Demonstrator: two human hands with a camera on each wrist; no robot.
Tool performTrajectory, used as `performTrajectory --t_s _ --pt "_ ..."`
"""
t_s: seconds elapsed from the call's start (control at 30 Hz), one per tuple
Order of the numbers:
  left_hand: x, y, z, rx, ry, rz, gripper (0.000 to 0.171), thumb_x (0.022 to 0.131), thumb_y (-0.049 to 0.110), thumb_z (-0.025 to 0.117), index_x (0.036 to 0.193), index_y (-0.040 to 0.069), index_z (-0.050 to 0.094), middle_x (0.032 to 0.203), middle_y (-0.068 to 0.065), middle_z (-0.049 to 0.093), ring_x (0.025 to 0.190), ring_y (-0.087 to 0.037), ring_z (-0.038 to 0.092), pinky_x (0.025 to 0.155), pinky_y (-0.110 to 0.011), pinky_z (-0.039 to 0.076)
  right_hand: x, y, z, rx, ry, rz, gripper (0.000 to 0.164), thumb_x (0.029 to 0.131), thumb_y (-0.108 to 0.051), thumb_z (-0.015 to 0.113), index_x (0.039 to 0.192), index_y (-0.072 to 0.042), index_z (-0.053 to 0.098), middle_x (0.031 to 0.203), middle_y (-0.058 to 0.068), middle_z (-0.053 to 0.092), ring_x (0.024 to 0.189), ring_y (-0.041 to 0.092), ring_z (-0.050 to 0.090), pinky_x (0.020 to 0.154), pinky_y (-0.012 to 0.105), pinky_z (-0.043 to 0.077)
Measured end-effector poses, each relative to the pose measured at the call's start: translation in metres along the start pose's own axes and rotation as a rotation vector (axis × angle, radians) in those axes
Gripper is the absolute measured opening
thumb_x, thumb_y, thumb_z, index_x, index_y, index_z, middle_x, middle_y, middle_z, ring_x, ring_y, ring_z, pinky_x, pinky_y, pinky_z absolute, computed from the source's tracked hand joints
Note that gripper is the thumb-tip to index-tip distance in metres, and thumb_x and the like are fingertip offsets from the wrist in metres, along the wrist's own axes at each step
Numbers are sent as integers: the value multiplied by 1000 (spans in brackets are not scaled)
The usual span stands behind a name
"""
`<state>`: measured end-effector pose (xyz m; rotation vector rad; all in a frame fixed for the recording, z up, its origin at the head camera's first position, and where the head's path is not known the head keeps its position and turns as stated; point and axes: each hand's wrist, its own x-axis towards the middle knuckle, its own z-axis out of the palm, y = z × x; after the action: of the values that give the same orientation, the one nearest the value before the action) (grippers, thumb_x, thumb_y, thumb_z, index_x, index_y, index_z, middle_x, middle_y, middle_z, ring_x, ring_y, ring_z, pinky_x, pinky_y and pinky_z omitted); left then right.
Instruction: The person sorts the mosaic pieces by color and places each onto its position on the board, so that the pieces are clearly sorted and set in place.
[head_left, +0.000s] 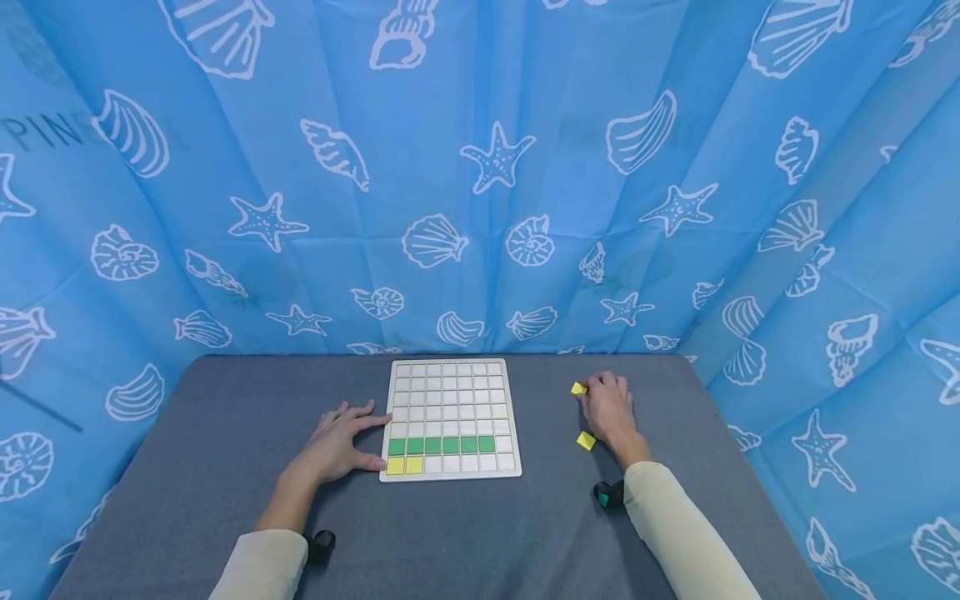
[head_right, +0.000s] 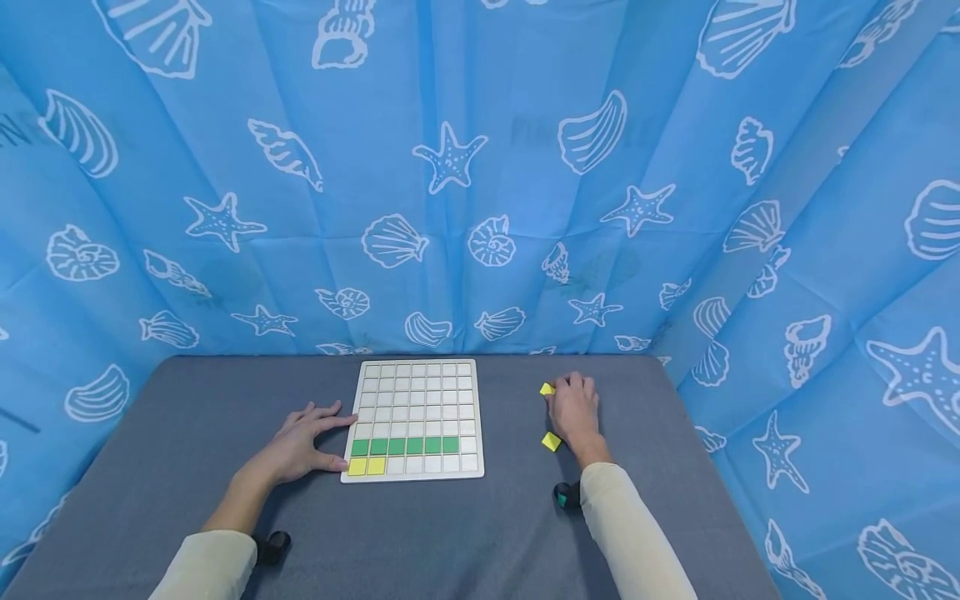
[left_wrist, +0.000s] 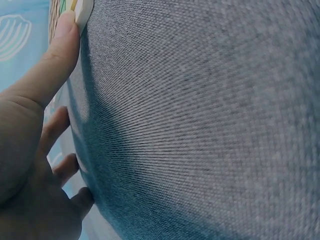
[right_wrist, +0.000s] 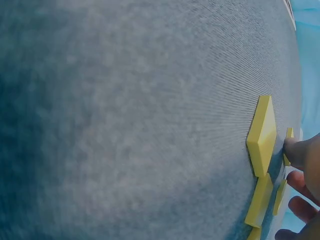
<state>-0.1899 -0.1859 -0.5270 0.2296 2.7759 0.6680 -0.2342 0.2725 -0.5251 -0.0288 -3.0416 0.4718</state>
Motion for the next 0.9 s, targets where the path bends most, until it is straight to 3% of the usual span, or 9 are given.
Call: performTrajectory --t_s 0.27,0.5,0.67,0.9 --pt "2 -2 1 0 4 -6 89 69 55 88 148 32 55 166 -9 36 156 -49 15 120 -74 12 0 0 -1 16 30 -20 22 101 -15 65 119 -3 64 118 18 66 115 40 54 95 60 44" --pt "2 -1 1 -1 1 -8 89 69 55 88 148 32 55 167 -9 36 156 -49 14 120 -75 14 -3 -4 -2 35 74 -72 15 100 -15 66 112 -8 69 103 11 72 98 32 57 85 51 43" --pt "2 -1 0 -4 2 -10 89 69 53 89 148 32 55 166 -8 36 157 -49 14 120 -75 14 -6 -12 -4 138 59 -93 16 99 -15 67 113 -7 71 98 8 71 92 26 57 81 44 44" --pt "1 0 0 -13 0 -17 89 69 54 88 148 33 55 167 -8 36 157 -49 13 121 -74 13 -12 -32 -6 305 44 -86 18 100 -14 66 115 -7 71 100 9 73 89 23 64 82 42 51"
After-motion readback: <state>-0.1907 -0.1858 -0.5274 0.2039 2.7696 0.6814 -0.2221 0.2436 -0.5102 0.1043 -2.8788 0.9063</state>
